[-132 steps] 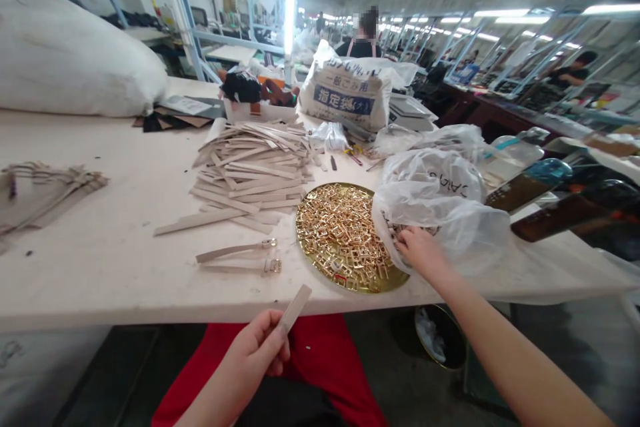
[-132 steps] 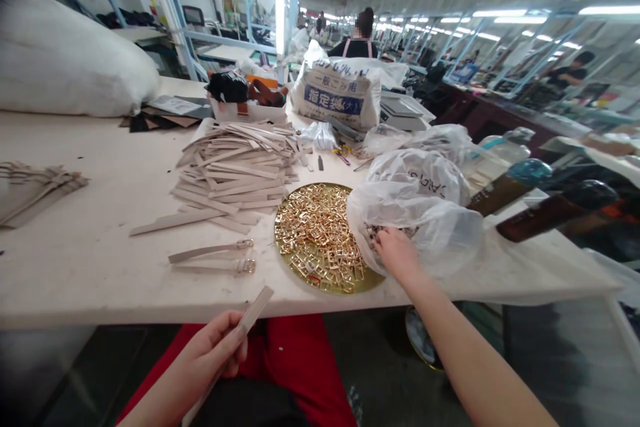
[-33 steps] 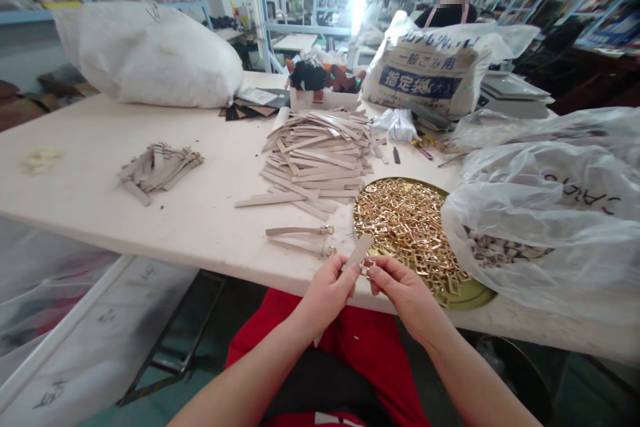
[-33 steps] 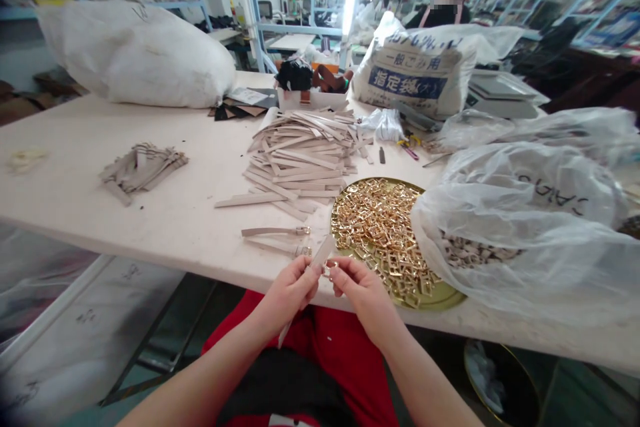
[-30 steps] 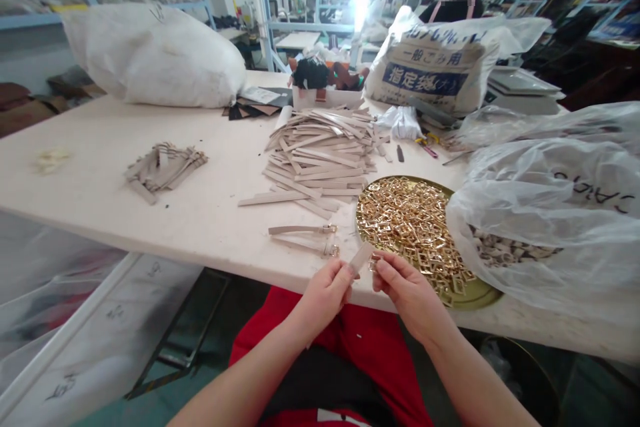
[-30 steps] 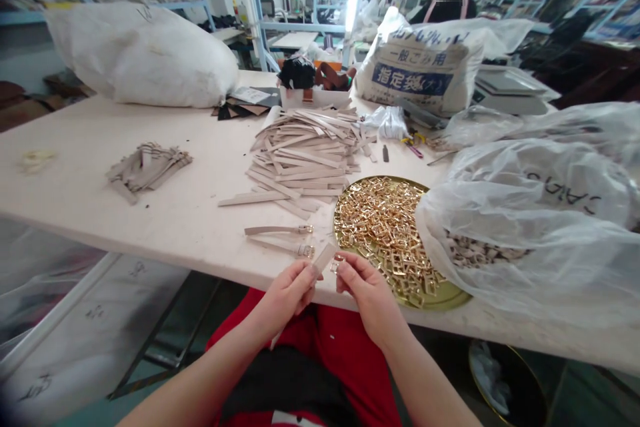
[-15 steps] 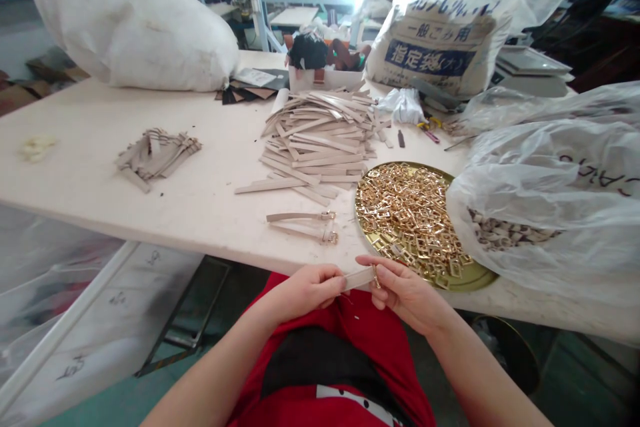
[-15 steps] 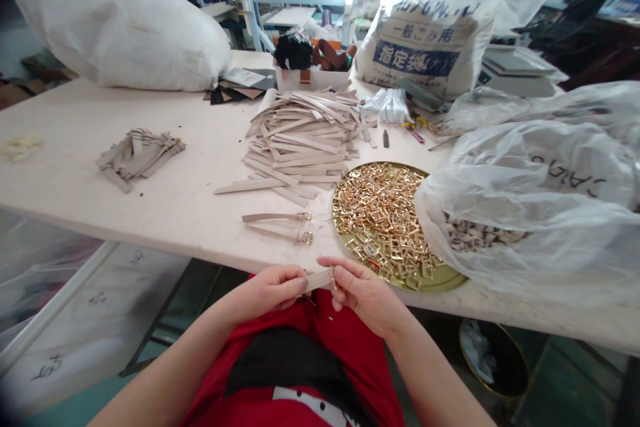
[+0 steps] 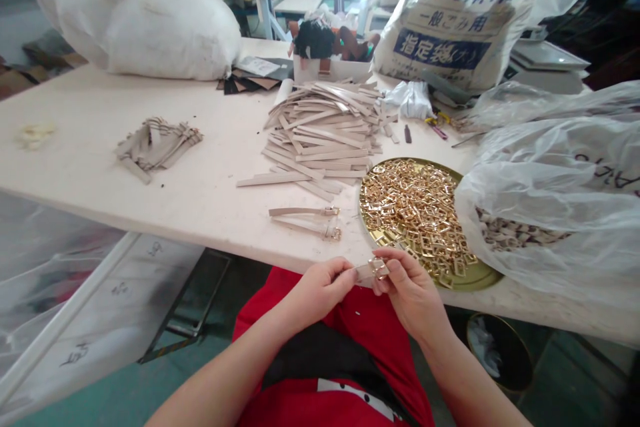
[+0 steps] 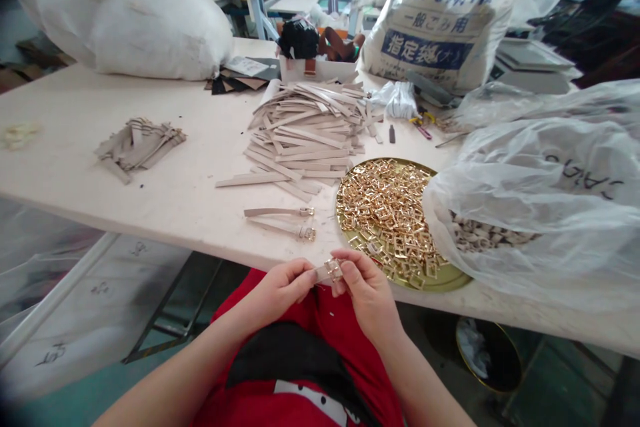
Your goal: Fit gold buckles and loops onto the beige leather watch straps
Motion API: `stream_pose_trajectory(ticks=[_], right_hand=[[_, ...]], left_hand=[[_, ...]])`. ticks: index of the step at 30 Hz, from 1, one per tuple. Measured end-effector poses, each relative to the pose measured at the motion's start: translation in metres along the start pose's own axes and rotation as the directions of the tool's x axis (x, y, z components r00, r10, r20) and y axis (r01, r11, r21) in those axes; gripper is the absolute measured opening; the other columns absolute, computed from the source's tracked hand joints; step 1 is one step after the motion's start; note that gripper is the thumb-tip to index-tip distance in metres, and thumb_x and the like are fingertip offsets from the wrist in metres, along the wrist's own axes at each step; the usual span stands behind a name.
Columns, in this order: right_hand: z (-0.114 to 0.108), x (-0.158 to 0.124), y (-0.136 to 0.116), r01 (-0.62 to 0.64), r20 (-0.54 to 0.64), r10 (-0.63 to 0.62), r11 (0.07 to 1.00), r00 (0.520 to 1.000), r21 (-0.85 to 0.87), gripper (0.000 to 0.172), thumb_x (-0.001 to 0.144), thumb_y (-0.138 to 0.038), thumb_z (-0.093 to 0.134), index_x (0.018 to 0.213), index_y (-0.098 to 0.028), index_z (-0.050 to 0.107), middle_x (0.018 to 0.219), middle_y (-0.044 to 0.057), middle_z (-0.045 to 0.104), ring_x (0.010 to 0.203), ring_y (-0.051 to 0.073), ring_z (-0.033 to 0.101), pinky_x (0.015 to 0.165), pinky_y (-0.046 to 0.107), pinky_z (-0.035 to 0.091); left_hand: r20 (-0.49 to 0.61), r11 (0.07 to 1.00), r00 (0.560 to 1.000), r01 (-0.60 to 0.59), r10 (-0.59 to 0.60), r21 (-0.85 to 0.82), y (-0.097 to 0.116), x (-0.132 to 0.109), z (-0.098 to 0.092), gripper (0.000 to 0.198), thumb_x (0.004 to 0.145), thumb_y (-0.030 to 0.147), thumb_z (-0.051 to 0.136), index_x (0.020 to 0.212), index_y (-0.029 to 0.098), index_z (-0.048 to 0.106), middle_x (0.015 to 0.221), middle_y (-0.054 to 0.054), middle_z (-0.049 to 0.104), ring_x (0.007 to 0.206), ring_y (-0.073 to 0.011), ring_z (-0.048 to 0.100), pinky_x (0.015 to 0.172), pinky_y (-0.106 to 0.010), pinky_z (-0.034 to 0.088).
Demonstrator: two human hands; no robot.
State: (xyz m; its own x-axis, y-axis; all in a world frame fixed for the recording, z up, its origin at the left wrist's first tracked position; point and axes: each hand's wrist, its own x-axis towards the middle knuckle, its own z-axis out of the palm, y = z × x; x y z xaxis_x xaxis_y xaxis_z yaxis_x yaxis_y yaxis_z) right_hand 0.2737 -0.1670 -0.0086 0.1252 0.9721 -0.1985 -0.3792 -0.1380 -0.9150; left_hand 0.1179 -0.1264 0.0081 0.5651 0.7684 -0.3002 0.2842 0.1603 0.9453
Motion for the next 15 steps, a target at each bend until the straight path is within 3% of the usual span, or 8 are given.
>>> stream_pose_trajectory(ticks=[5,11,15], right_hand=[[-0.0032,-0.0009,0.006,-0.084,0.03,0.086,0.995,0.996,-0.049,0.024,0.071,-0.037,0.067,0.091,-0.024,0.061,0.064,-0.003,0.059,0.057,0.012,0.052,0.06,0.027,0.043],[0.0013,-0.0016,0.0015,-0.102,0.03,0.111,0.971,0.993,-0.217,0.028,0.069,-0.039,0.068,0.089,-0.021,0.064,0.066,-0.001,0.06,0.059,0.013,0.053,0.063,0.028,0.045],[0.0046,-0.0039,0.0043,-0.192,0.044,0.195,0.98,0.98,-0.047,0.026,0.068,-0.037,0.069,0.087,-0.02,0.066,0.065,-0.002,0.06,0.057,0.011,0.05,0.06,0.026,0.044]], left_hand=[[0.01,0.988,1.0,0.016,-0.015,-0.156,0.0065,-0.0047,0.002,0.02,0.082,0.033,0.043,0.073,0.016,0.049,0.054,0.006,0.041,0.049,-0.0072,0.033,0.048,-0.02,0.027],[0.019,0.955,0.999,0.036,-0.031,-0.293,0.0101,-0.0046,0.0066,0.011,0.079,0.027,0.046,0.075,0.017,0.046,0.052,0.007,0.039,0.047,-0.0059,0.031,0.048,-0.019,0.026],[0.03,0.94,0.999,0.03,-0.021,-0.341,0.0076,-0.005,0.0074,0.008,0.078,0.024,0.047,0.076,0.017,0.043,0.057,0.006,0.045,0.049,-0.0055,0.035,0.051,-0.019,0.029]])
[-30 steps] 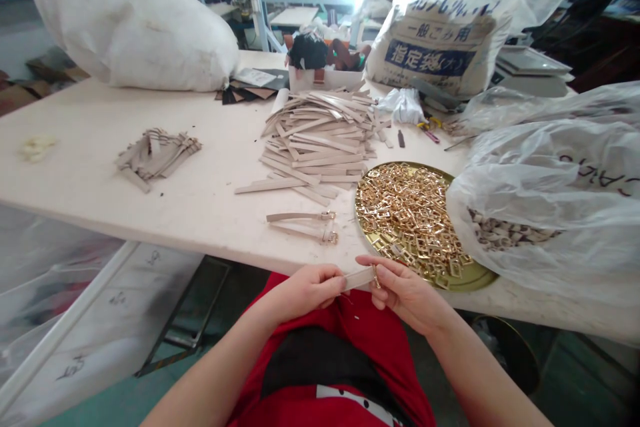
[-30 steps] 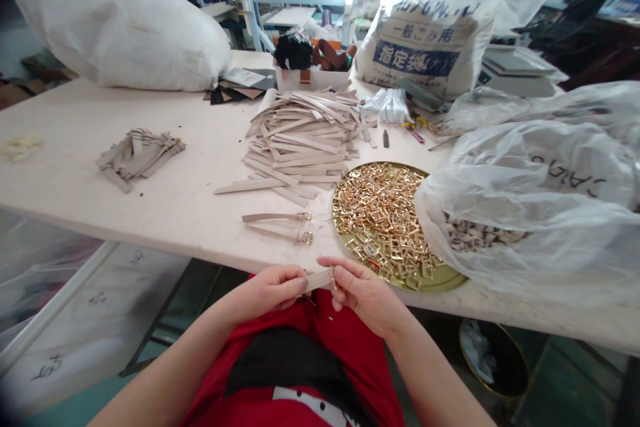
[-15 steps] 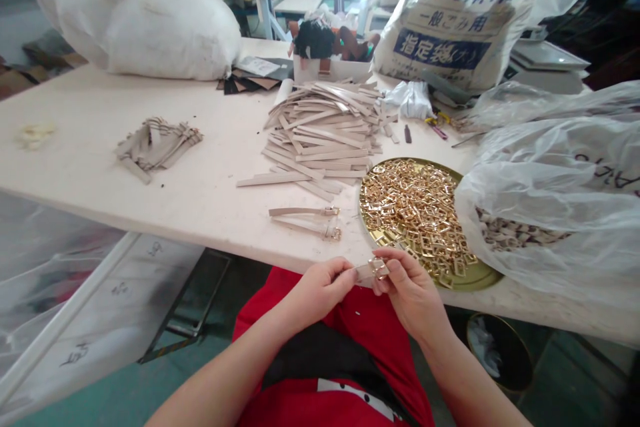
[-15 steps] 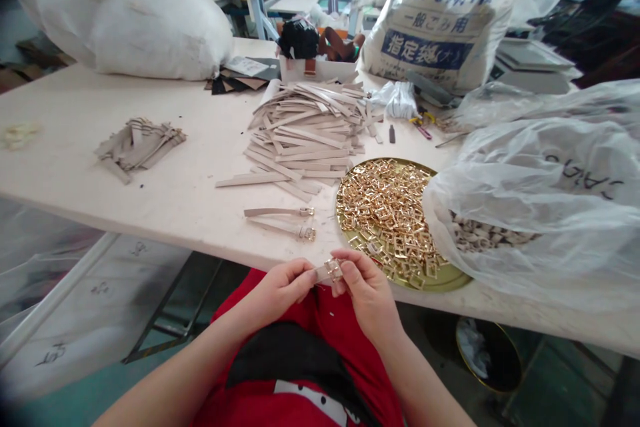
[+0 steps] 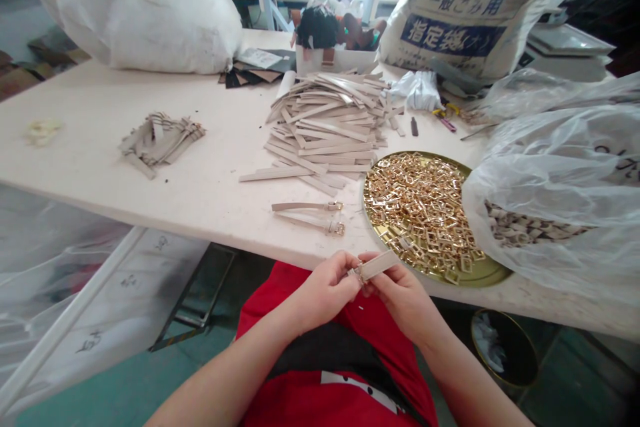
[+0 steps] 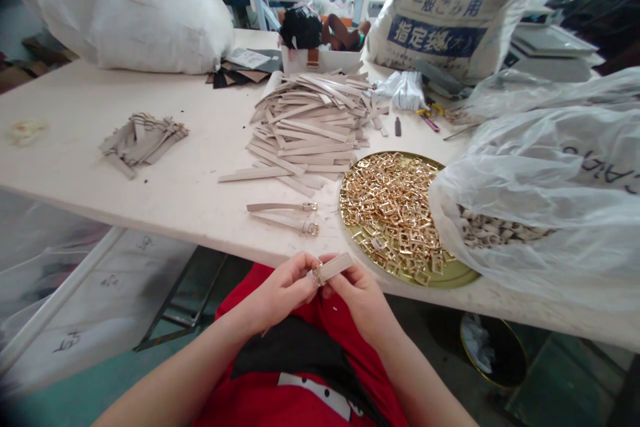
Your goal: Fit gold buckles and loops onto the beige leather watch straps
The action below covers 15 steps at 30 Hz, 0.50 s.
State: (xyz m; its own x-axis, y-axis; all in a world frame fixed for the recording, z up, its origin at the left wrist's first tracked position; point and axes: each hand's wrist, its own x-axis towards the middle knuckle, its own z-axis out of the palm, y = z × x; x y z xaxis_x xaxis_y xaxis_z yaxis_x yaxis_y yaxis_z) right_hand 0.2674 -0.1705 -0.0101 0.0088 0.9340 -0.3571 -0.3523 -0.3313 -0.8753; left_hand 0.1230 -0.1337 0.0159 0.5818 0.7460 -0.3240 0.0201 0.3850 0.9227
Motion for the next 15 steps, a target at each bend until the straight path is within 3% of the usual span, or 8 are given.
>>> stream_pose_trajectory(ticks=[5,11,15], right_hand=[[0.0,-0.001,0.004,-0.145,0.067,0.135,0.971,0.989,0.188,0.029,0.063,-0.032,0.074,0.09,-0.024,0.067,0.077,0.0,0.064,0.062,0.011,0.053,0.062,0.025,0.044],[0.001,-0.001,0.0,-0.067,0.043,0.068,0.998,0.997,-0.02,0.031,0.066,-0.037,0.07,0.093,-0.021,0.065,0.074,0.0,0.062,0.063,0.012,0.053,0.066,0.027,0.044],[0.002,-0.004,-0.002,0.022,0.021,-0.02,0.996,1.0,-0.088,0.022,0.07,-0.036,0.067,0.085,-0.021,0.062,0.07,-0.002,0.059,0.06,0.011,0.051,0.063,0.025,0.044]], left_hand=[[0.019,0.999,1.0,-0.016,0.016,0.034,-0.007,-0.001,-0.004,0.014,0.079,0.029,0.049,0.081,0.016,0.045,0.069,0.001,0.054,0.059,-0.0081,0.045,0.056,-0.02,0.034],[-0.007,0.999,1.0,0.014,-0.014,0.035,-0.019,0.003,-0.004,0.026,0.079,0.041,0.051,0.076,0.017,0.043,0.059,0.005,0.047,0.051,-0.0061,0.038,0.051,-0.019,0.031],[-0.066,0.999,0.998,0.021,-0.017,0.05,-0.022,0.002,-0.002,0.029,0.079,0.044,0.049,0.074,0.017,0.043,0.054,0.006,0.043,0.048,-0.0063,0.035,0.049,-0.019,0.028]])
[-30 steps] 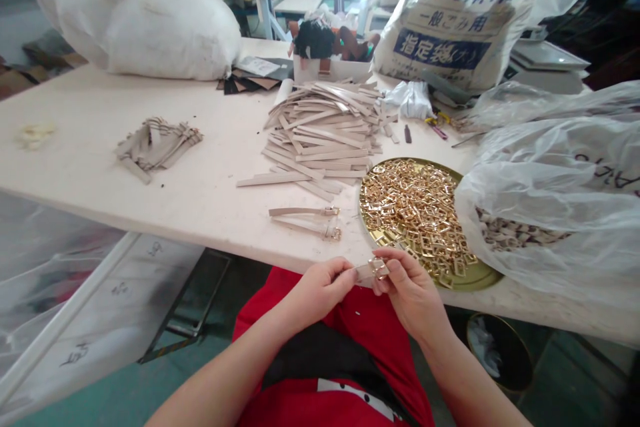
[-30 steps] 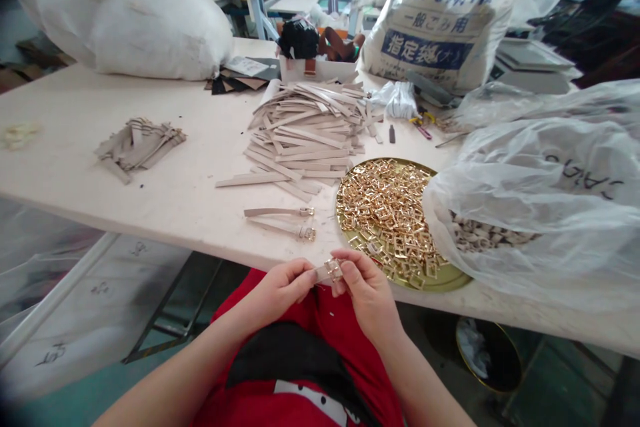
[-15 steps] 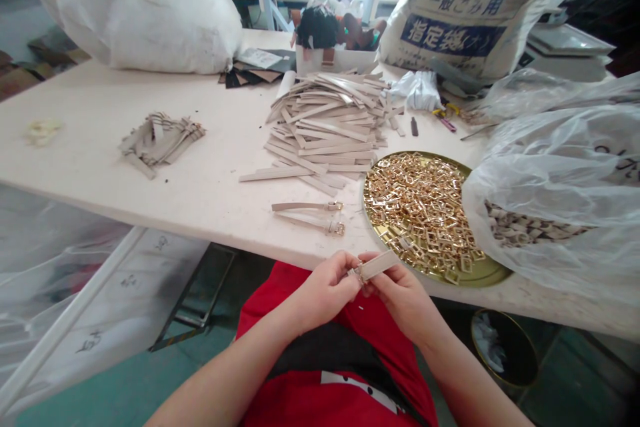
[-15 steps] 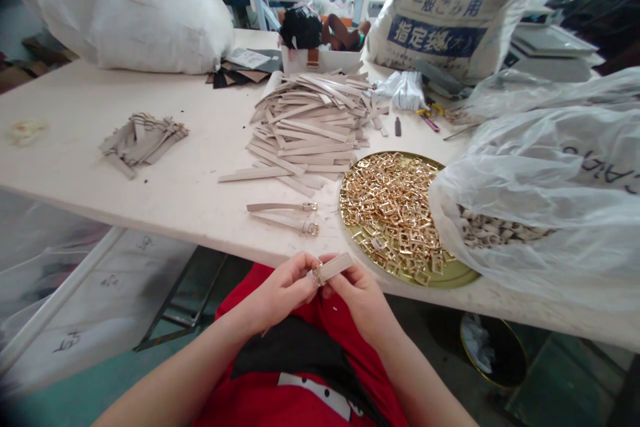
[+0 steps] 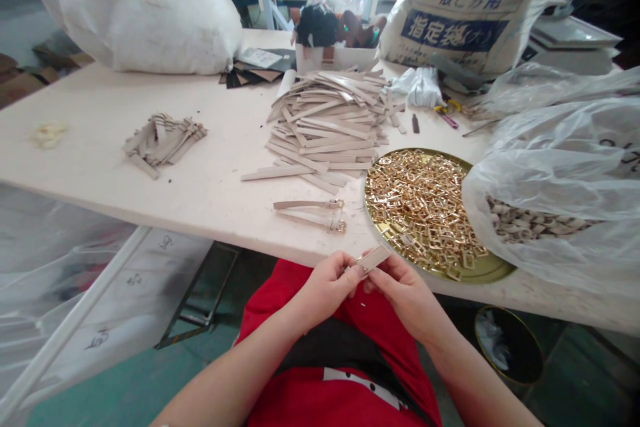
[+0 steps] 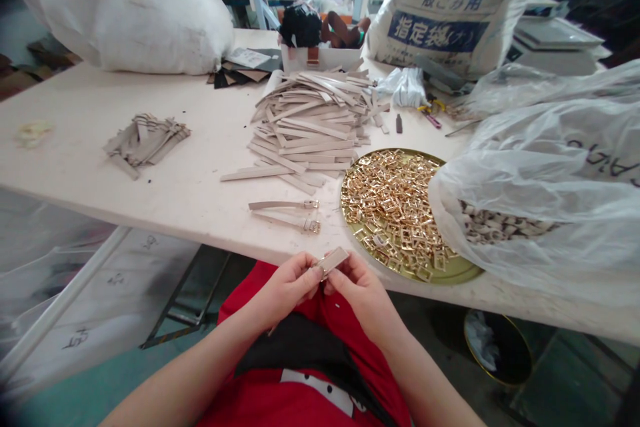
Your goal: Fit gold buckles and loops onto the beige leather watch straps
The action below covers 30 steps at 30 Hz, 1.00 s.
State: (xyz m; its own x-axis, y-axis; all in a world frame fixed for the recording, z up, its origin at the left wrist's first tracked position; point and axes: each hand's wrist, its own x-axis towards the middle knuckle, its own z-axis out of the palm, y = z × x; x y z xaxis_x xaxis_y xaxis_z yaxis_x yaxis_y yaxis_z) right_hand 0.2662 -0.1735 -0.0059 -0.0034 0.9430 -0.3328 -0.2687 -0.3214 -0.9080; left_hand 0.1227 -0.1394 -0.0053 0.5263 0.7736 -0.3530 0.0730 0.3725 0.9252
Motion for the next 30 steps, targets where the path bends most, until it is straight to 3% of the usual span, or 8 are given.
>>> stream_pose_trajectory(ticks=[6,11,15,21,23,26,28,30], right_hand=[[-0.002,-0.001,0.0,0.002,0.019,-0.003,0.999,1.0,0.035,0.017,0.071,-0.035,0.066,0.076,-0.021,0.06,0.069,-0.003,0.058,0.064,0.011,0.052,0.064,0.024,0.044],[-0.007,0.001,0.005,-0.184,0.105,0.163,0.955,0.981,0.234,0.015,0.073,-0.033,0.065,0.073,-0.019,0.06,0.065,-0.002,0.058,0.056,0.01,0.051,0.056,0.022,0.043],[-0.01,0.0,0.006,-0.228,0.127,0.2,0.934,0.971,0.275,0.013,0.07,-0.029,0.068,0.077,-0.019,0.064,0.071,-0.001,0.063,0.06,0.009,0.054,0.061,0.022,0.045],[-0.012,0.0,0.005,-0.153,0.102,0.146,0.987,0.984,0.056,0.017,0.07,-0.031,0.066,0.079,-0.017,0.063,0.075,0.001,0.065,0.067,0.013,0.057,0.069,0.028,0.046],[-0.01,0.0,0.003,-0.036,0.031,0.041,0.987,0.999,-0.158,0.014,0.07,-0.03,0.063,0.077,-0.018,0.061,0.072,0.001,0.064,0.068,0.015,0.056,0.068,0.029,0.044],[-0.008,-0.002,-0.001,0.092,-0.067,-0.141,0.872,0.988,-0.481,0.009,0.071,-0.027,0.06,0.071,-0.018,0.059,0.067,-0.001,0.06,0.065,0.015,0.054,0.065,0.028,0.041],[-0.009,-0.003,-0.001,0.088,-0.079,-0.148,0.855,0.986,-0.51,0.01,0.072,-0.028,0.059,0.069,-0.018,0.058,0.064,-0.001,0.058,0.062,0.015,0.051,0.062,0.027,0.039],[-0.01,-0.002,-0.001,0.03,-0.059,-0.059,0.916,0.996,-0.4,0.012,0.072,-0.03,0.059,0.068,-0.018,0.056,0.063,-0.002,0.056,0.06,0.013,0.05,0.06,0.026,0.039]], left_hand=[[-0.034,0.986,0.998,-0.045,0.051,0.159,0.002,-0.006,0.003,0.025,0.081,0.04,0.047,0.074,0.016,0.048,0.059,0.004,0.046,0.054,-0.0079,0.038,0.052,-0.02,0.031],[0.013,0.986,0.998,-0.068,0.067,0.152,0.004,-0.008,0.007,0.02,0.082,0.034,0.045,0.076,0.016,0.048,0.07,-0.001,0.057,0.065,-0.0113,0.05,0.061,-0.022,0.037],[-0.047,0.983,0.997,-0.043,0.053,0.177,0.0,-0.007,0.007,0.018,0.081,0.031,0.044,0.074,0.016,0.048,0.069,0.0,0.055,0.063,-0.0106,0.048,0.06,-0.022,0.037],[-0.072,0.96,0.995,-0.043,0.065,0.276,-0.003,-0.007,0.008,0.019,0.082,0.032,0.042,0.075,0.016,0.048,0.068,0.002,0.052,0.061,-0.0097,0.044,0.057,-0.021,0.034],[-0.092,0.934,0.993,-0.032,0.07,0.357,-0.002,-0.008,0.008,0.018,0.081,0.033,0.043,0.075,0.017,0.048,0.065,0.003,0.05,0.059,-0.0096,0.042,0.055,-0.021,0.033],[-0.123,0.89,0.989,-0.012,0.076,0.455,0.0,-0.009,0.009,0.017,0.081,0.033,0.043,0.075,0.018,0.048,0.063,0.005,0.047,0.057,-0.0095,0.042,0.054,-0.021,0.031],[-0.121,0.871,0.989,-0.014,0.084,0.492,0.001,-0.009,0.009,0.016,0.082,0.033,0.043,0.075,0.019,0.048,0.062,0.005,0.047,0.057,-0.0094,0.042,0.054,-0.021,0.03],[-0.108,0.856,0.99,-0.02,0.089,0.517,0.001,-0.01,0.009,0.016,0.081,0.033,0.043,0.074,0.019,0.048,0.062,0.005,0.047,0.057,-0.0094,0.042,0.054,-0.021,0.03]])
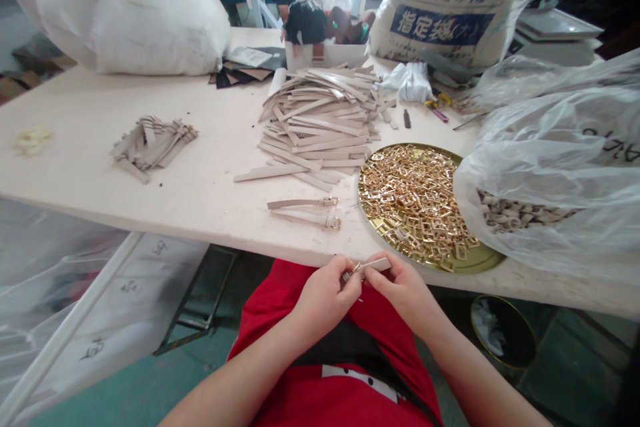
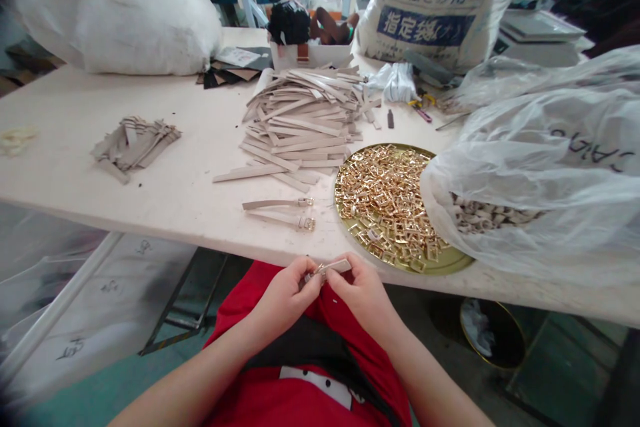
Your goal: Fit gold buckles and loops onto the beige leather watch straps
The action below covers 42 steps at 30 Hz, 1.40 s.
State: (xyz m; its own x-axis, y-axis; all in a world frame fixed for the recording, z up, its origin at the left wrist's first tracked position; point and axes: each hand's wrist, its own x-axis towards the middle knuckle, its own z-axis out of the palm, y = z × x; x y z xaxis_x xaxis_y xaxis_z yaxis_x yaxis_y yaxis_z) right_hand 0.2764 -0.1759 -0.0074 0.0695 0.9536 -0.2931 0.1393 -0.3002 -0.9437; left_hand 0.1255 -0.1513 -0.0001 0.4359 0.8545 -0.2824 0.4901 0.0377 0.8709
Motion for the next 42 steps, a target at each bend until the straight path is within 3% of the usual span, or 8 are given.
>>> stream_pose_trajectory(ticks=[6,12,19,23,28,32,37,42], right_hand=[[-0.003,0.006,0.005,-0.251,0.28,0.156,0.905,0.947,0.345,0.019,0.069,-0.034,0.061,0.066,-0.018,0.051,0.06,-0.003,0.053,0.054,0.011,0.046,0.056,0.025,0.037],[0.004,0.001,0.001,0.18,-0.17,-0.242,0.932,0.955,-0.313,0.009,0.069,-0.021,0.057,0.062,-0.019,0.051,0.062,-0.002,0.051,0.061,0.014,0.047,0.06,0.026,0.034],[-0.008,0.006,-0.001,0.021,0.081,-0.02,1.0,0.997,-0.01,0.012,0.074,-0.028,0.055,0.069,-0.018,0.051,0.059,-0.004,0.05,0.056,0.011,0.046,0.054,0.023,0.037],[-0.009,-0.004,-0.007,0.184,0.028,-0.182,0.974,0.983,-0.135,0.009,0.078,-0.026,0.053,0.073,-0.018,0.055,0.067,-0.001,0.055,0.064,0.013,0.05,0.061,0.025,0.039],[-0.034,0.002,-0.011,0.334,0.197,-0.284,0.892,0.938,-0.304,0.021,0.086,-0.03,0.042,0.084,-0.019,0.06,0.078,0.002,0.06,0.073,0.015,0.055,0.067,0.025,0.041],[-0.067,0.035,-0.002,0.148,-0.089,-0.3,0.68,0.95,-0.718,0.026,0.085,-0.037,0.042,0.079,-0.019,0.06,0.077,0.004,0.06,0.073,0.018,0.055,0.065,0.028,0.039],[-0.077,0.059,0.013,0.107,-0.026,-0.303,0.416,0.953,-0.903,0.014,0.081,-0.028,0.049,0.074,-0.019,0.059,0.08,0.005,0.058,0.076,0.019,0.055,0.067,0.029,0.037],[-0.071,0.055,0.017,0.132,-0.132,-0.334,0.66,0.933,-0.74,0.006,0.075,-0.025,0.055,0.072,-0.019,0.053,0.07,0.002,0.055,0.067,0.018,0.052,0.063,0.031,0.037]], left_hand=[[0.037,0.999,0.999,-0.034,0.034,-0.004,-0.004,0.002,0.001,0.013,0.08,0.029,0.044,0.073,0.018,0.047,0.062,0.005,0.047,0.057,-0.009,0.042,0.054,-0.021,0.03],[-0.02,0.999,0.999,0.035,-0.036,-0.031,-0.005,0.009,0.006,0.014,0.079,0.03,0.045,0.07,0.019,0.043,0.059,0.006,0.044,0.056,-0.009,0.04,0.053,-0.021,0.03],[0.07,0.999,0.997,-0.044,0.045,-0.018,0.001,0.009,-0.003,0.023,0.08,0.038,0.048,0.07,0.018,0.044,0.06,0.005,0.048,0.055,-0.0095,0.042,0.051,-0.021,0.03],[0.121,0.987,0.992,0.004,0.016,-0.158,-0.005,0.018,0.001,0.027,0.079,0.043,0.048,0.071,0.018,0.044,0.055,0.005,0.05,0.05,-0.0101,0.047,0.05,-0.021,0.034],[0.101,0.98,0.991,-0.073,0.092,-0.184,-0.003,0.027,0.007,0.026,0.079,0.034,0.049,0.1,0.019,0.05,0.066,0.004,0.057,0.056,-0.011,0.051,0.056,-0.022,0.038],[0.086,0.992,0.989,-0.113,0.118,-0.055,0.002,0.031,0.004,0.023,0.083,0.036,0.041,0.082,0.018,0.056,0.06,0.003,0.055,0.06,-0.0123,0.051,0.061,-0.023,0.036],[0.082,0.995,0.994,-0.061,0.067,-0.076,0.0,0.034,0.003,0.024,0.083,0.038,0.041,0.077,0.018,0.053,0.057,0.004,0.053,0.056,-0.0118,0.049,0.057,-0.022,0.034],[0.079,0.995,0.995,-0.061,0.067,-0.076,0.008,0.037,0.004,0.024,0.083,0.037,0.04,0.077,0.017,0.053,0.056,0.003,0.052,0.056,-0.0117,0.048,0.055,-0.022,0.034]])
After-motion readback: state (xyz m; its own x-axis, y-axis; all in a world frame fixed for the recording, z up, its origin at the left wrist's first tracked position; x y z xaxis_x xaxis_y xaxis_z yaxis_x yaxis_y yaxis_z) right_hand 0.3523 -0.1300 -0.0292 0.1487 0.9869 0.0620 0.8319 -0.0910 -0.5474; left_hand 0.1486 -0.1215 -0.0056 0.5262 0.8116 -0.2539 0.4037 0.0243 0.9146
